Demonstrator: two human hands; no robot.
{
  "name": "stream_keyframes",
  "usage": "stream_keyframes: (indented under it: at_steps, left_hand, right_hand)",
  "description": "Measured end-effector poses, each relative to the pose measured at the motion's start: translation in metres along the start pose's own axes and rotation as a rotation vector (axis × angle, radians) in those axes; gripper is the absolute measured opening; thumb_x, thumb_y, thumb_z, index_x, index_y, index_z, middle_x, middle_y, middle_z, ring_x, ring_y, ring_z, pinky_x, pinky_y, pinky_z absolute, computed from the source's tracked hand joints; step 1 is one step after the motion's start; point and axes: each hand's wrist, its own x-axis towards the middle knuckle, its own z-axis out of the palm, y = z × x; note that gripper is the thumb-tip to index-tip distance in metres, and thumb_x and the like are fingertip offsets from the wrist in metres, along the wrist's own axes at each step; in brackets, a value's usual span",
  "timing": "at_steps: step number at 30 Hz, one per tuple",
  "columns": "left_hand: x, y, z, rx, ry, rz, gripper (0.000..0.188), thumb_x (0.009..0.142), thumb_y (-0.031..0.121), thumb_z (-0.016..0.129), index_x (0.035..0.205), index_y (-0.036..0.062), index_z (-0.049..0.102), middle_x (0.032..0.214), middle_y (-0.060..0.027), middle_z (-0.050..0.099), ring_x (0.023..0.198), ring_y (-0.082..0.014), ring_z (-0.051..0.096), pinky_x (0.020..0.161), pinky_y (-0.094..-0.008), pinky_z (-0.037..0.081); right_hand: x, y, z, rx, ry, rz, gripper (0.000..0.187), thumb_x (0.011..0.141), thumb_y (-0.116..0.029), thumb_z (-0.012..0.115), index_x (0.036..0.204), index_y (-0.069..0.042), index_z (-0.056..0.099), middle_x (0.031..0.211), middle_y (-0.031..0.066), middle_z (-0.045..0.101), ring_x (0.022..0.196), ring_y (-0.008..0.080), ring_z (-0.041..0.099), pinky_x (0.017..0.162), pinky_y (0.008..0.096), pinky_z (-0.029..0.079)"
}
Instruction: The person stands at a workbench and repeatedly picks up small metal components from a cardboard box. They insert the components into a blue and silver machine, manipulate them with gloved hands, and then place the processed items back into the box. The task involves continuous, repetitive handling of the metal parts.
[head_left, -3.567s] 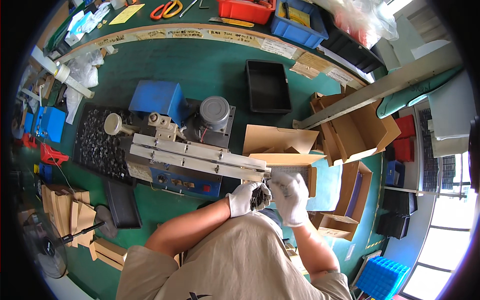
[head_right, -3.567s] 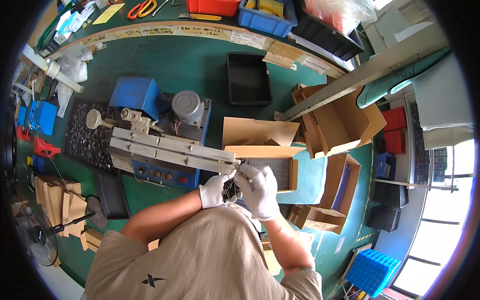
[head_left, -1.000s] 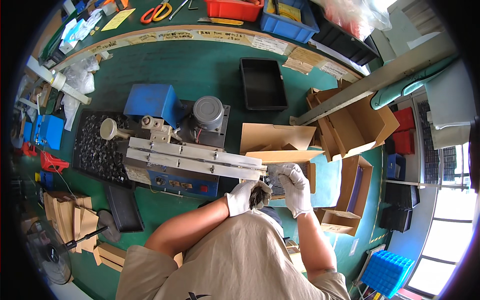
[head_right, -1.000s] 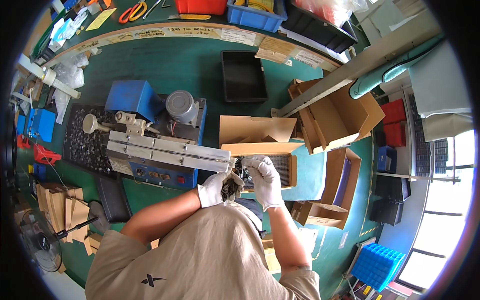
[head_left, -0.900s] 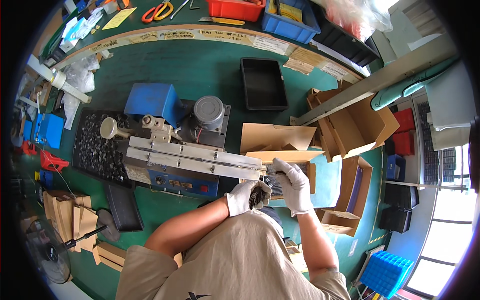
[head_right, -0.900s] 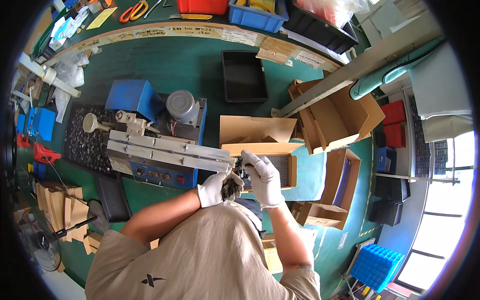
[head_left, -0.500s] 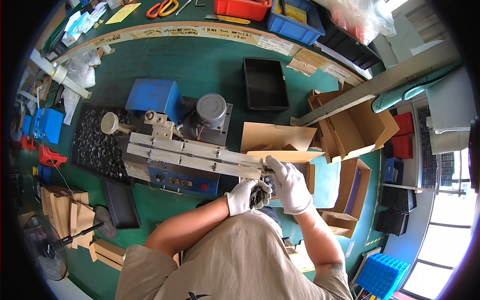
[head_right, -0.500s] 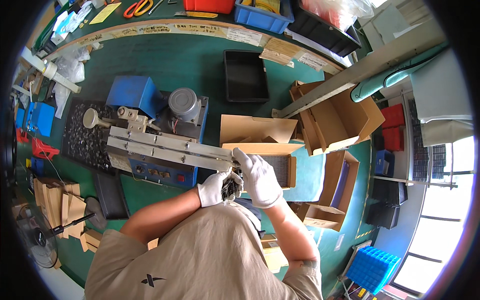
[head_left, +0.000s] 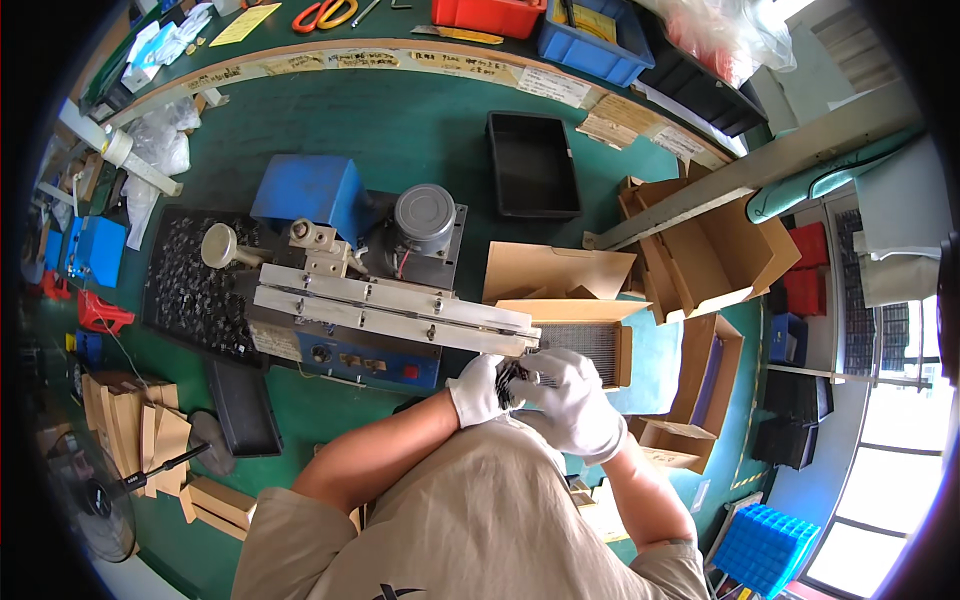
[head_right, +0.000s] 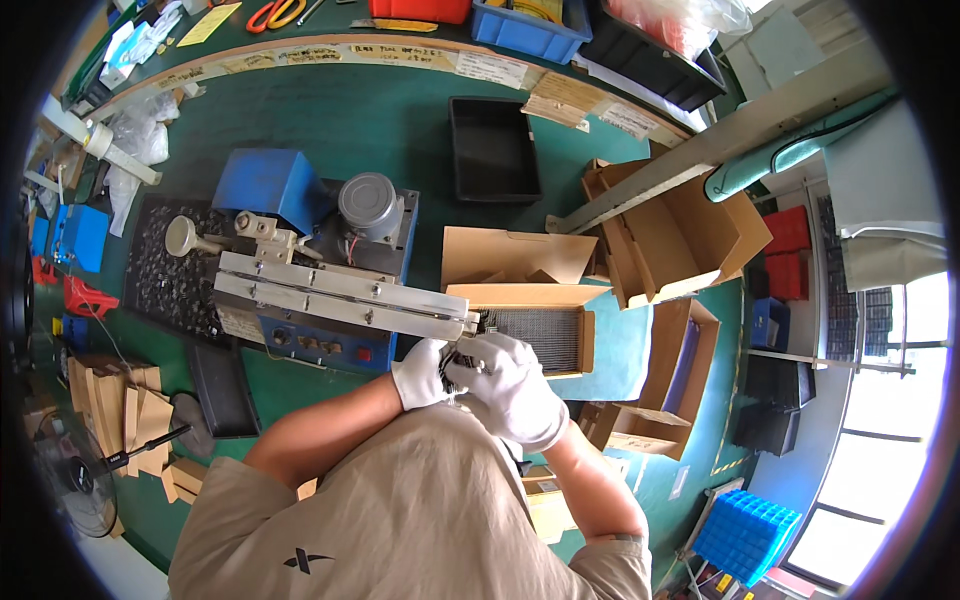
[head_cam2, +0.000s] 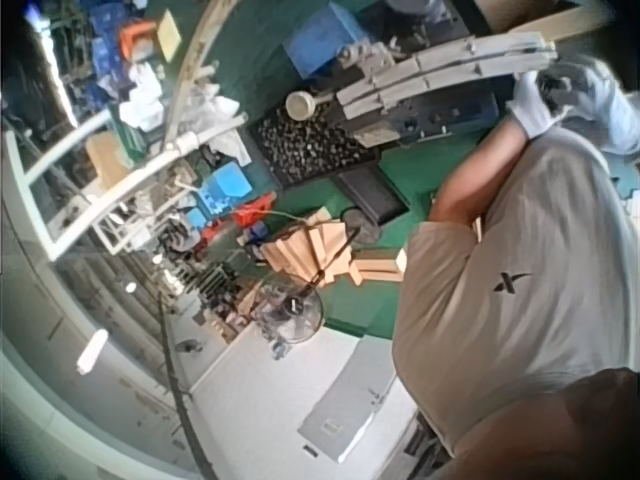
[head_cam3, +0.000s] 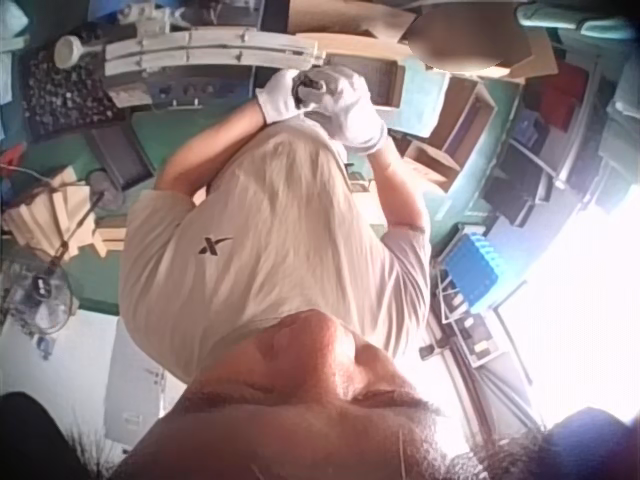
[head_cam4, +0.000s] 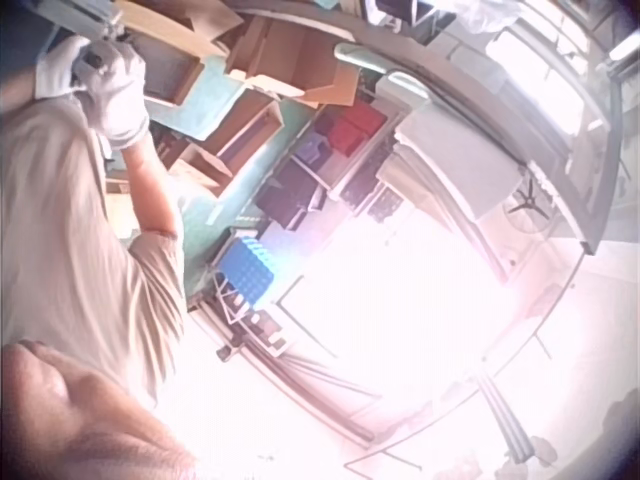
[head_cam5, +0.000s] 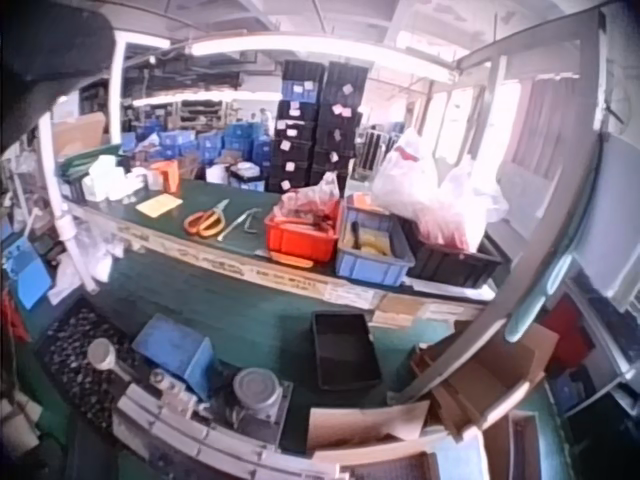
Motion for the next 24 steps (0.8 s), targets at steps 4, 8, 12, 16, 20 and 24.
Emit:
stream_keyframes:
  at_steps: [4,8,12,16,20,24]
  left_hand:
    - [0.005,0.0,0.001,-0.204,-0.147,-0.059,0.03,0.104,0.031,0.041,0.112,0.0084,0.059,0.106,-0.0065,0.062,0.098,-0.0187,0.062,0.084,-0.0338,0.055]
    - [0.005,-0.002,0.009,-0.01,-0.174,0.027,0.035,0.105,0.034,0.038,0.114,0.0068,0.058,0.109,-0.0092,0.062,0.103,-0.0214,0.062,0.09,-0.0385,0.053]
    - [0.006,-0.005,0.011,-0.068,-0.078,0.006,0.04,0.104,0.042,0.044,0.11,0.0067,0.061,0.104,-0.0089,0.065,0.098,-0.0219,0.064,0.086,-0.0368,0.054]
    - [0.005,-0.006,0.027,-0.056,0.098,-0.034,0.045,0.102,0.048,0.048,0.098,0.0071,0.066,0.095,-0.0071,0.068,0.087,-0.0212,0.065,0.073,-0.0331,0.055]
    - [0.002,-0.007,0.036,-0.002,0.226,-0.033,0.046,0.101,0.051,0.051,0.092,0.0082,0.068,0.089,-0.0062,0.068,0.08,-0.019,0.065,0.063,-0.03,0.053]
    - [0.002,-0.008,0.028,0.057,0.195,-0.053,0.042,0.101,0.048,0.054,0.091,0.0093,0.067,0.086,-0.0056,0.068,0.076,-0.0179,0.065,0.058,-0.0282,0.053]
  right_hand:
    - [-0.017,0.006,0.024,-0.159,-0.027,-0.06,0.046,0.064,-0.018,0.084,0.108,-0.02,0.071,0.128,0.0145,0.056,0.12,0.0355,0.053,0.096,0.0477,0.044]
    - [-0.022,0.01,0.03,-0.139,0.027,-0.027,0.04,0.07,-0.015,0.078,0.109,-0.021,0.07,0.131,0.0112,0.055,0.123,0.0322,0.053,0.097,0.0462,0.043]
    - [-0.035,0.019,0.037,-0.081,0.16,0.007,0.039,0.067,-0.012,0.081,0.103,-0.018,0.069,0.127,0.0112,0.057,0.116,0.0317,0.056,0.094,0.0458,0.045]
    - [-0.041,0.015,0.048,0.096,0.306,0.179,0.034,0.069,-0.004,0.081,0.1,-0.012,0.067,0.119,0.0129,0.061,0.105,0.033,0.059,0.091,0.0445,0.047]
    - [-0.055,0.018,0.053,0.36,0.319,0.46,0.025,0.081,0.004,0.072,0.102,-0.006,0.065,0.117,0.0157,0.063,0.096,0.0278,0.064,0.086,0.0395,0.052]
    - [-0.041,0.015,0.046,0.895,0.64,0.938,0.018,0.092,0.007,0.054,0.109,0.006,0.058,0.107,0.0142,0.068,0.097,0.0166,0.069,0.09,0.0265,0.053]
